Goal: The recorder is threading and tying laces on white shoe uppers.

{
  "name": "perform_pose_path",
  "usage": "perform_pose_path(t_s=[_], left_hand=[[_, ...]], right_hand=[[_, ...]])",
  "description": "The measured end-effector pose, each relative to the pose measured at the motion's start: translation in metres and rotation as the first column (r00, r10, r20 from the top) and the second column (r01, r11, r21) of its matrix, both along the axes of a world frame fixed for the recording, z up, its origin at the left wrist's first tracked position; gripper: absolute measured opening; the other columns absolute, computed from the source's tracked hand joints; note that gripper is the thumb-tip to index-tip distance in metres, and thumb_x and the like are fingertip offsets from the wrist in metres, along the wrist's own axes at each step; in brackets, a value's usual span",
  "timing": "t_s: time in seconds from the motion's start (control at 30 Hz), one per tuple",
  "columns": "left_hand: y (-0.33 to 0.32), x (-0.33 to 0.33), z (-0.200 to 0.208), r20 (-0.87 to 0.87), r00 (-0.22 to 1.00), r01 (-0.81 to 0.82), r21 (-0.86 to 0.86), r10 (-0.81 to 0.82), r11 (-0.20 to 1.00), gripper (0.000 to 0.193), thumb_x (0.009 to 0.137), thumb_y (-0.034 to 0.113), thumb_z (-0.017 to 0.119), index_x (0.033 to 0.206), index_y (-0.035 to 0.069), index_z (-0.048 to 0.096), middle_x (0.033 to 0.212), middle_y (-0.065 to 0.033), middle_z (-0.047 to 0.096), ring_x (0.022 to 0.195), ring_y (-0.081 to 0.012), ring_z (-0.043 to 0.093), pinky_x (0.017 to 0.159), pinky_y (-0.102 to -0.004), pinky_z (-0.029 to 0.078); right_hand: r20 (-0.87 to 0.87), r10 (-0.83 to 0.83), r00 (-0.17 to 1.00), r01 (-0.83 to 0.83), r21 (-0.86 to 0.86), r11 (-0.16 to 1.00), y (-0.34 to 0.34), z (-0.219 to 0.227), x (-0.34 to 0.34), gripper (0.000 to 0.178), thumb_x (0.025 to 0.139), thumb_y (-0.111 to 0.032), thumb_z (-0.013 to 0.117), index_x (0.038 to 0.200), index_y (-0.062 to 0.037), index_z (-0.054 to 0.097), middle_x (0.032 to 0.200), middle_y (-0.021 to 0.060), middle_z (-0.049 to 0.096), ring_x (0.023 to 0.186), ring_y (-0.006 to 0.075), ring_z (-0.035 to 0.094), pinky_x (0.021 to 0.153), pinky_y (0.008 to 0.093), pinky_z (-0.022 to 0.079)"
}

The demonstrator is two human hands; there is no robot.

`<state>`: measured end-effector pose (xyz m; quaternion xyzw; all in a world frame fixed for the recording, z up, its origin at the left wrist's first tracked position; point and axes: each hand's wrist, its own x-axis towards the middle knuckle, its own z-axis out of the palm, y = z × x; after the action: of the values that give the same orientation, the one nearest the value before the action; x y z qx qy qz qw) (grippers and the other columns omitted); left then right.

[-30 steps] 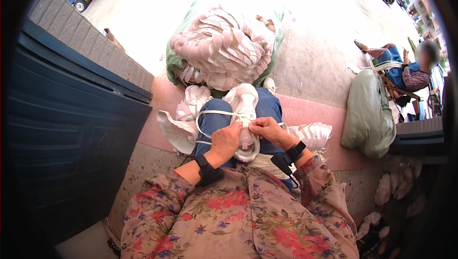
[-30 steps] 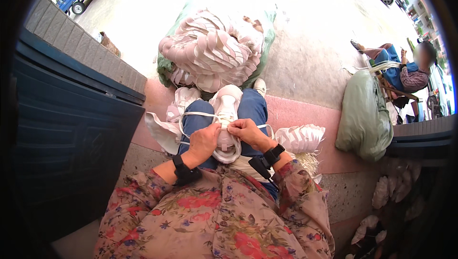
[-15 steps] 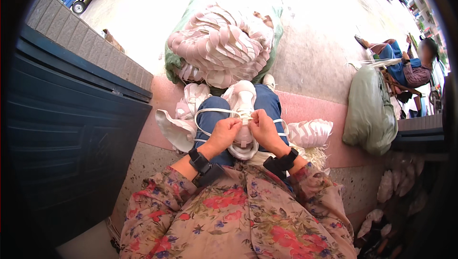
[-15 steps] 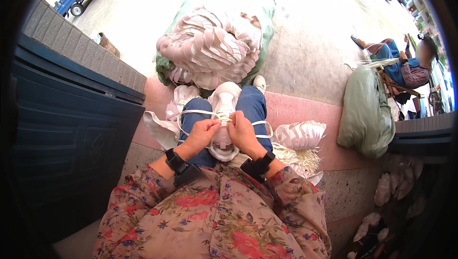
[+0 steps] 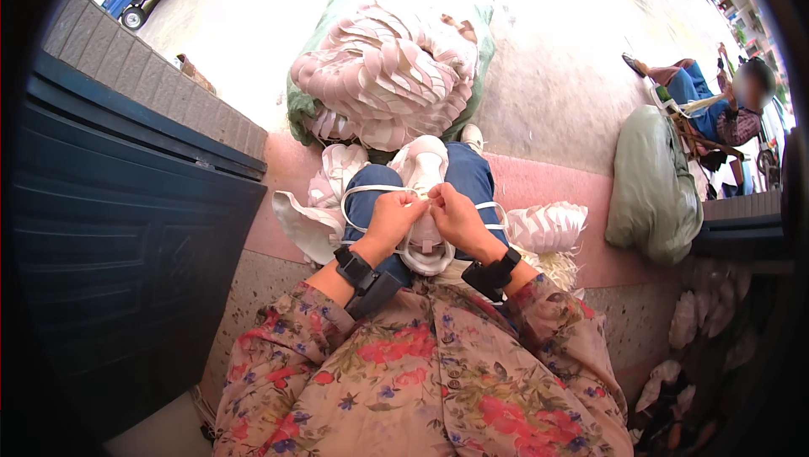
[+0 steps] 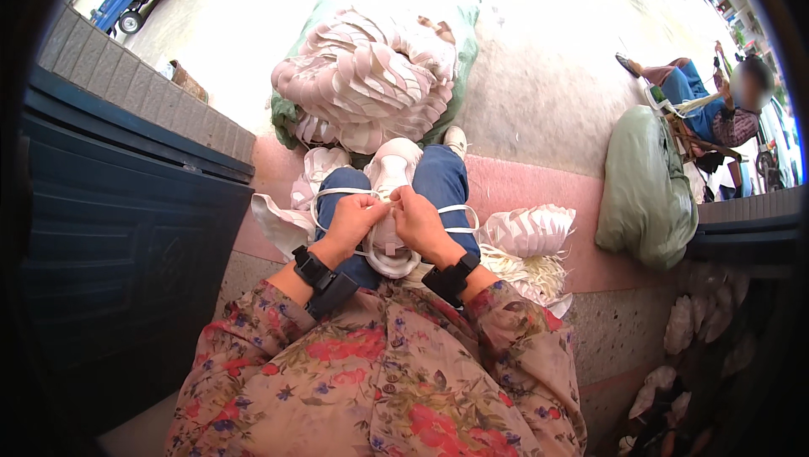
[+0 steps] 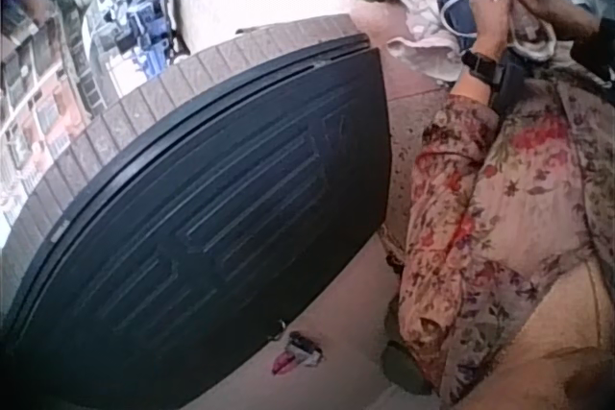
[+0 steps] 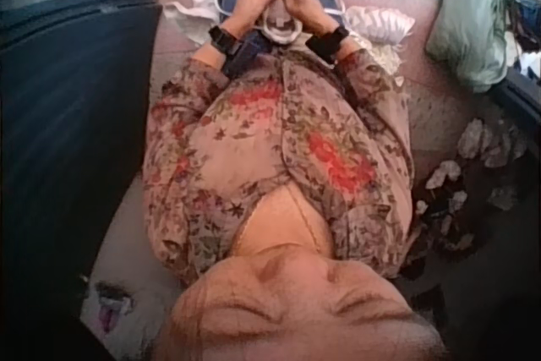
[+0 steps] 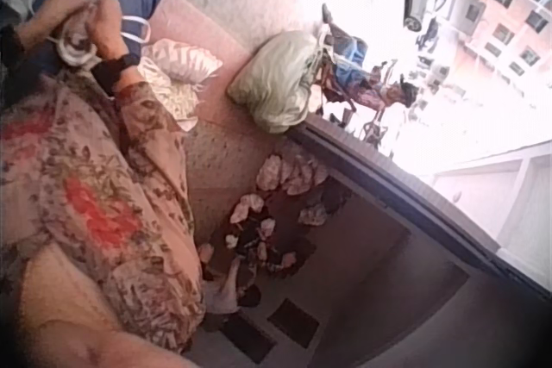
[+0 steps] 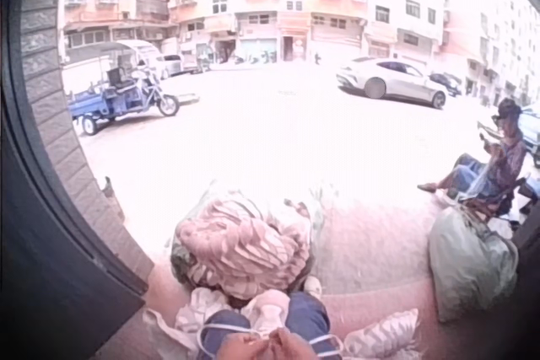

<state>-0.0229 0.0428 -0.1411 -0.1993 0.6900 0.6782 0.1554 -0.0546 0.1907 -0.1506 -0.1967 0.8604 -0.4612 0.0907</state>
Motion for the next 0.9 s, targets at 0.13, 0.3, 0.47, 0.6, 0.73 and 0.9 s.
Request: perform_pose_path(t_s=[0.13, 0.3, 0.47, 0.6, 0.73, 0.9], left_hand=[[-0.003, 0.000, 0.005, -0.114, 0.992, 0.027, -0.224, -0.053, 0.974, 0.013, 0.078, 0.014, 0.063, 0.078, 0.001, 0.060, 0.067, 0.0021, 0.056, 0.056, -0.0035, 0.047, 0.048, -0.0181, 0.038], [-0.034, 0.007, 0.032, -0.032, 0.999, 0.025, 0.265, -0.017, 0.964, 0.013, 0.081, 0.015, 0.061, 0.081, 0.002, 0.061, 0.068, 0.0032, 0.055, 0.055, -0.0024, 0.045, 0.049, -0.0166, 0.035], [-0.025, 0.010, 0.030, 0.029, 0.996, 0.075, 0.243, -0.084, 0.967, 0.013, 0.081, 0.016, 0.063, 0.084, 0.003, 0.063, 0.067, 0.0050, 0.054, 0.054, -0.0019, 0.043, 0.047, -0.0156, 0.033], [-0.028, 0.014, 0.012, -0.112, 0.980, 0.157, -0.058, -0.162, 0.986, 0.017, 0.082, 0.016, 0.059, 0.085, 0.000, 0.063, 0.070, 0.0034, 0.057, 0.059, -0.0034, 0.046, 0.051, -0.0189, 0.038], [-0.019, 0.007, 0.012, -0.151, 0.946, 0.227, -0.328, -0.288, 0.917, 0.017, 0.082, 0.016, 0.058, 0.083, -0.001, 0.062, 0.070, 0.0031, 0.056, 0.061, -0.0038, 0.047, 0.052, -0.0206, 0.039], [-0.020, 0.000, 0.010, -0.130, 0.934, 0.311, -0.166, -0.333, 0.936, 0.015, 0.081, 0.014, 0.057, 0.080, 0.000, 0.061, 0.068, 0.0044, 0.053, 0.061, -0.0035, 0.045, 0.053, -0.0204, 0.038]], right_hand=[[0.238, 0.054, 0.970, -0.061, 0.024, 0.998, 0.009, 0.019, -0.002, 0.025, 0.078, -0.015, 0.056, 0.099, -0.0006, 0.054, 0.082, 0.0207, 0.060, 0.079, 0.0353, 0.059, 0.069, 0.0404, 0.046], [0.229, 0.113, 0.967, -0.101, -0.063, 0.993, 0.010, 0.028, 0.006, 0.028, 0.078, -0.020, 0.057, 0.101, -0.0039, 0.060, 0.083, 0.0200, 0.062, 0.079, 0.0340, 0.060, 0.069, 0.0383, 0.047], [0.056, 0.074, 0.996, -0.068, -0.115, 0.991, 0.001, 0.022, 0.001, 0.017, 0.081, -0.014, 0.055, 0.088, -0.0009, 0.064, 0.072, 0.0162, 0.062, 0.066, 0.0276, 0.061, 0.059, 0.0331, 0.047], [0.441, -0.038, 0.897, 0.150, -0.220, 0.964, 0.023, 0.040, 0.001, 0.024, 0.087, -0.019, 0.055, 0.091, 0.0037, 0.062, 0.060, 0.0017, 0.056, 0.056, 0.0042, 0.050, 0.051, 0.0204, 0.041], [0.461, 0.022, 0.887, 0.133, -0.300, 0.945, 0.026, 0.040, 0.002, 0.026, 0.087, -0.020, 0.055, 0.094, 0.0041, 0.062, 0.062, 0.0010, 0.057, 0.056, 0.0052, 0.051, 0.053, 0.0199, 0.043], [0.535, 0.094, 0.839, 0.133, -0.370, 0.919, 0.027, 0.042, -0.001, 0.024, 0.087, -0.019, 0.056, 0.093, 0.0029, 0.063, 0.064, 0.0010, 0.058, 0.058, 0.0055, 0.053, 0.054, 0.0195, 0.044]])
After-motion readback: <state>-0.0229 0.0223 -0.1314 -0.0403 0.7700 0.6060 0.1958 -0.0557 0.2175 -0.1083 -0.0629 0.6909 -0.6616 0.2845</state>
